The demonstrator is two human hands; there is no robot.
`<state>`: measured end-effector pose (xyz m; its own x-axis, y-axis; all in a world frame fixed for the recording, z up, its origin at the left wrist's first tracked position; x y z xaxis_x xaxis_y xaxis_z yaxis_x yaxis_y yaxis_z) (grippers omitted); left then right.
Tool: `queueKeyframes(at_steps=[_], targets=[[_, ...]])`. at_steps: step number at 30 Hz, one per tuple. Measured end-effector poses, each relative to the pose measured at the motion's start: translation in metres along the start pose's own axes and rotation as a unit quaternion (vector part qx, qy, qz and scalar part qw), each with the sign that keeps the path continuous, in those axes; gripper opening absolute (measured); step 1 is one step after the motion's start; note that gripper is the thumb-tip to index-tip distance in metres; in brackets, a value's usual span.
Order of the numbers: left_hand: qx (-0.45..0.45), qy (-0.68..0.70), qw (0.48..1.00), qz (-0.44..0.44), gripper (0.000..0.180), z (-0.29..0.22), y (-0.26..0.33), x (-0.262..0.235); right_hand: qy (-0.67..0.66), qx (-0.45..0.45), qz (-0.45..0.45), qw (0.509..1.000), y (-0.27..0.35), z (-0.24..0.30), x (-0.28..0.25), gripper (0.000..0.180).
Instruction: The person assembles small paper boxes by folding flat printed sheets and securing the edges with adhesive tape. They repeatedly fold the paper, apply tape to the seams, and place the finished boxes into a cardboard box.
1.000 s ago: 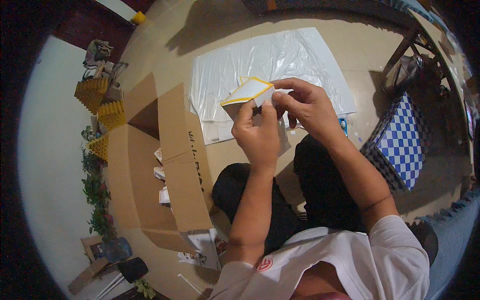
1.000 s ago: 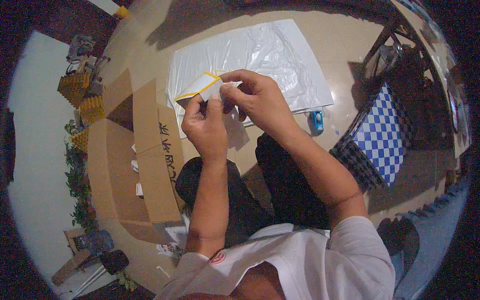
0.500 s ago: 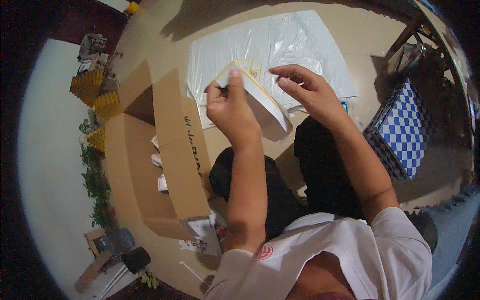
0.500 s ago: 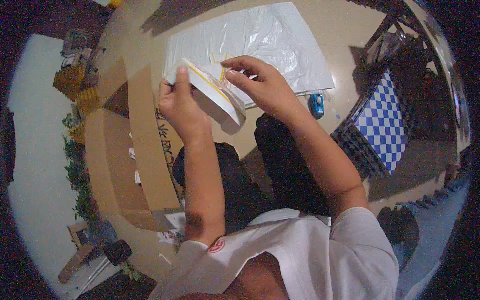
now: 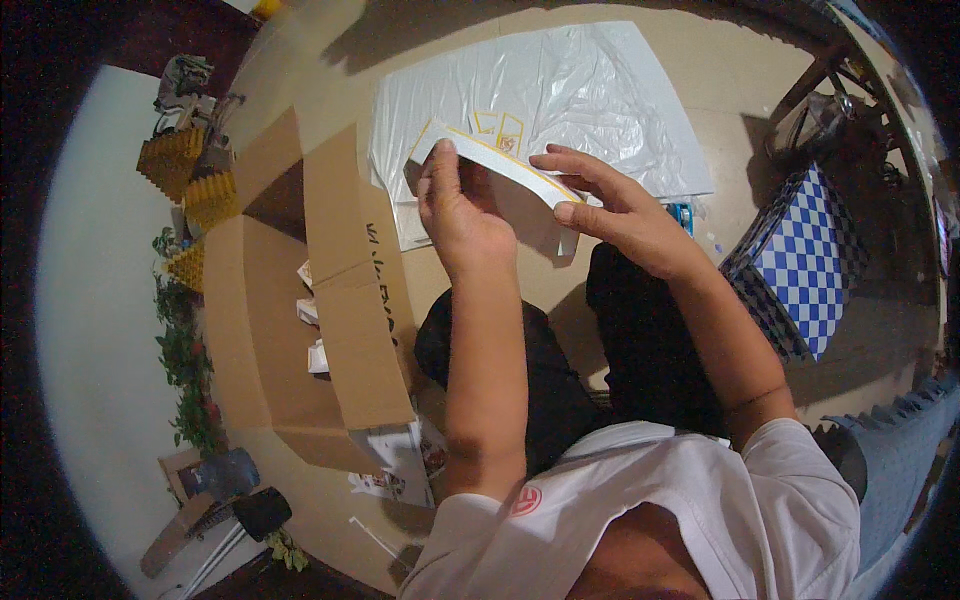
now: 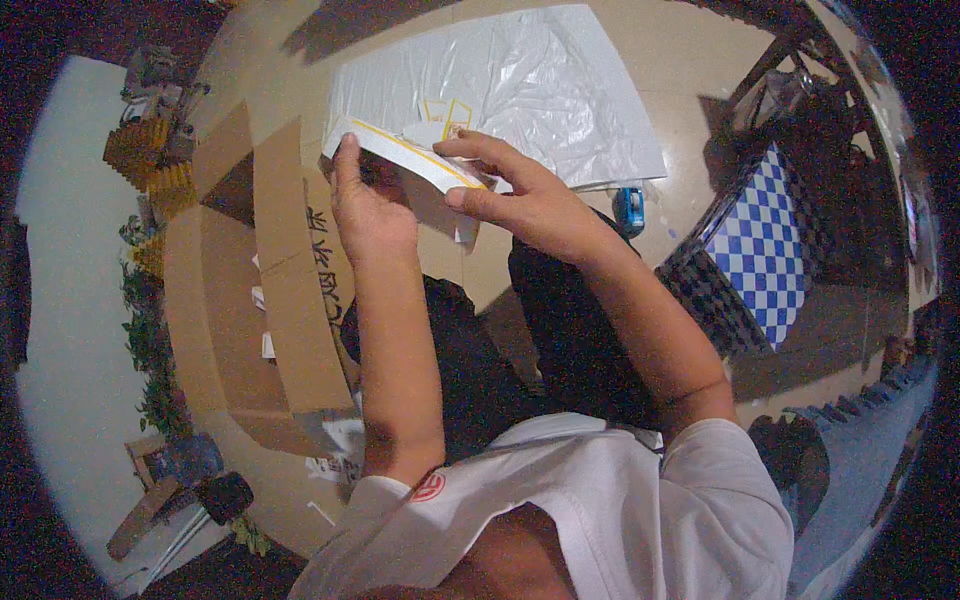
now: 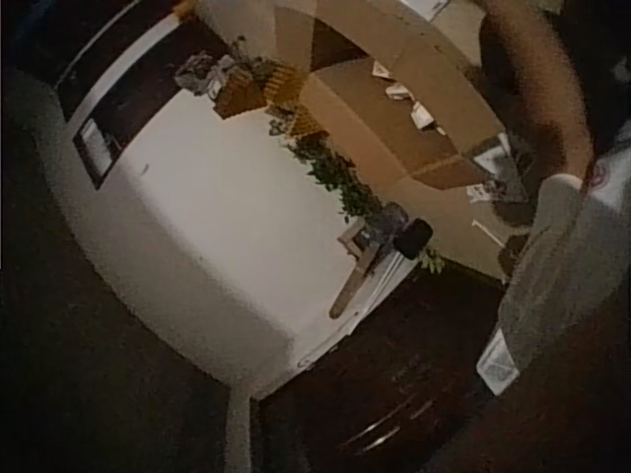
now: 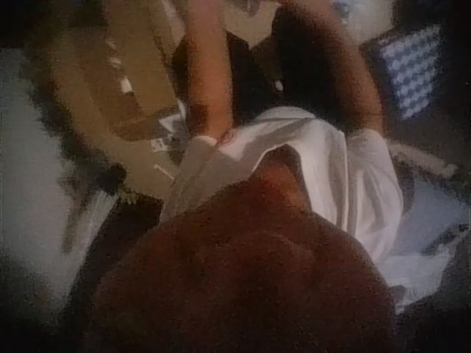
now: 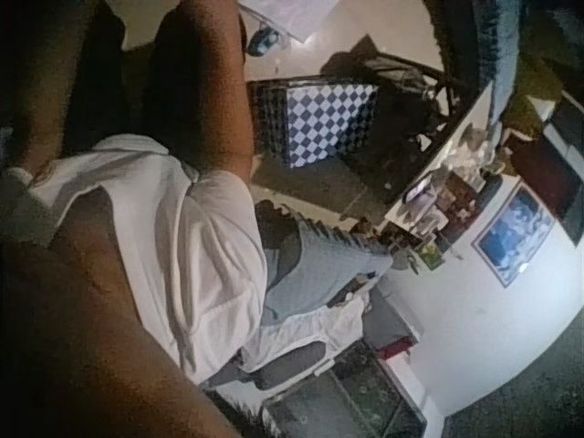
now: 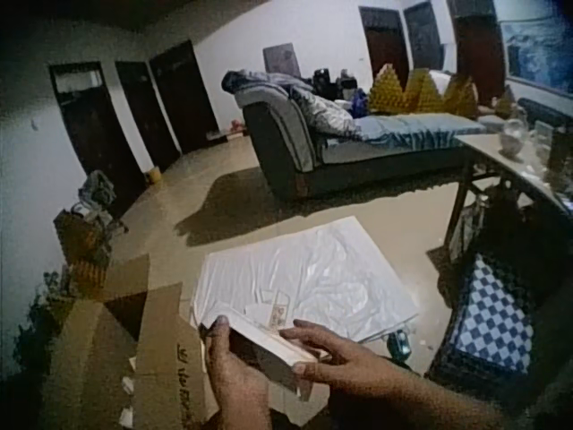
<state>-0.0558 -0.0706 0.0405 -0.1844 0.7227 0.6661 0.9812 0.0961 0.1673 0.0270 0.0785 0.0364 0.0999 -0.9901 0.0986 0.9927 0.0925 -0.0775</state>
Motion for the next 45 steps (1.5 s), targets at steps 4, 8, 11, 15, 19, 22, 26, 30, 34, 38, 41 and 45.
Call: queueKeyframes(at_steps=[4, 8, 11, 15, 19, 22, 26, 30, 34, 38, 41, 45], targets=[[-0.051, -0.085, 0.985, 0.14, 0.023, 0.003, 0.02, 0.02, -0.018, -0.016, -0.048, 0.999, -0.001, 0.005, -0.005, 0.055], [-0.069, -0.168, 0.961, 0.207, 0.025, 0.006, 0.03, 0.029, -0.002, -0.056, -0.089, 0.994, 0.0, 0.008, -0.016, 0.043], [-0.093, -0.187, 0.95, 0.234, 0.027, 0.008, 0.032, 0.03, -0.056, -0.052, -0.129, 0.989, 0.002, 0.009, -0.023, 0.034], [-0.098, -0.182, 0.949, 0.239, 0.026, 0.015, 0.04, 0.037, -0.074, -0.039, -0.169, 0.982, 0.003, 0.01, -0.027, 0.031], [-0.101, -0.2, 0.939, 0.261, 0.028, 0.03, 0.047, 0.037, -0.083, -0.034, -0.209, 0.974, 0.003, 0.007, -0.031, 0.031], [-0.118, -0.19, 0.938, 0.265, 0.026, 0.038, 0.054, 0.041, -0.094, -0.032, -0.218, 0.971, 0.004, 0.009, -0.031, 0.031], [-0.149, -0.196, 0.93, 0.274, 0.025, 0.044, 0.054, 0.04, -0.112, -0.018, -0.215, 0.97, 0.005, 0.01, -0.033, 0.03], [-0.167, -0.201, 0.934, 0.243, 0.028, 0.052, 0.058, 0.038, -0.176, 0.032, -0.227, 0.957, 0.007, 0.007, -0.033, 0.034], [-0.15, -0.179, 0.943, 0.237, 0.034, 0.058, 0.066, 0.045, -0.12, -0.011, -0.252, 0.96, 0.007, 0.006, -0.039, 0.037], [-0.15, -0.161, 0.945, 0.243, 0.022, 0.059, 0.07, 0.05, -0.079, -0.062, -0.264, 0.959, 0.003, 0.0, -0.038, 0.042], [-0.139, -0.186, 0.947, 0.221, 0.021, 0.063, 0.063, 0.044, -0.148, -0.029, -0.223, 0.963, 0.004, 0.004, -0.033, 0.045], [-0.123, -0.21, 0.951, 0.19, 0.022, 0.046, 0.051, 0.043, -0.227, -0.03, -0.239, 0.944, 0.01, 0.007, -0.04, 0.042]])
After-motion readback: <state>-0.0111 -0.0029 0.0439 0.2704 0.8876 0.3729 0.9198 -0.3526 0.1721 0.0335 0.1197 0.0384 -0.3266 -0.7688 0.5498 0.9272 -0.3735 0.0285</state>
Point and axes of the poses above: each hand's wrist, its own y-axis away from the middle knuckle, its own x-axis out of the palm, z = x × y, the point moved 4 cm from there along -y, towards the middle knuckle, and after that the axes turned 1 degree about -y, right-handed, at the moved point
